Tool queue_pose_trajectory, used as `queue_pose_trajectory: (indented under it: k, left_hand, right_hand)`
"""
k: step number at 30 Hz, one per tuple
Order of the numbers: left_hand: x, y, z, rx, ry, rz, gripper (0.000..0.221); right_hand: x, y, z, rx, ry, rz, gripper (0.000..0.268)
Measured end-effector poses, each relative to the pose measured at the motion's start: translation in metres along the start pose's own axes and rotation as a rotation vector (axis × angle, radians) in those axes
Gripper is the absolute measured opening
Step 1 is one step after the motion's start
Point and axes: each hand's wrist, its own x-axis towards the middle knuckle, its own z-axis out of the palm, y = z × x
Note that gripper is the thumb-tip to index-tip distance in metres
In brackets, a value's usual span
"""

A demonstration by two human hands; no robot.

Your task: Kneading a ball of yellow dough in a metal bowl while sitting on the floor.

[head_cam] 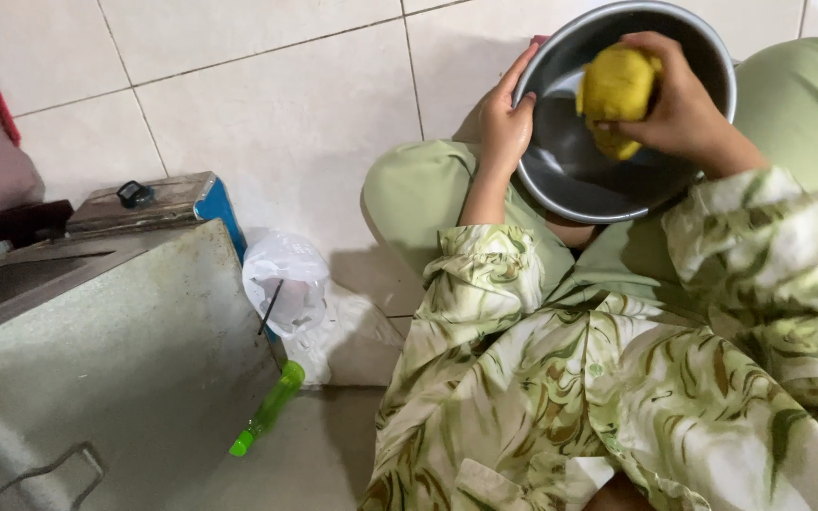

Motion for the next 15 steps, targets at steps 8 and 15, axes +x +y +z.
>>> queue_pose_trajectory:
  k: [8,15]
  left_hand:
    - [0.004,0.011,0.001,-0.014,-0.033,-0.104,0.064]
    - [0.004,0.006,0.001,-0.040,-0.034,-0.063,0.064]
  right_hand:
    - [-0.041,0.006,-0.002,-0.137,0.048,0.032,0.077]
    - [-0.038,0.001,0.003,-0.281,0.077,0.052,0.093]
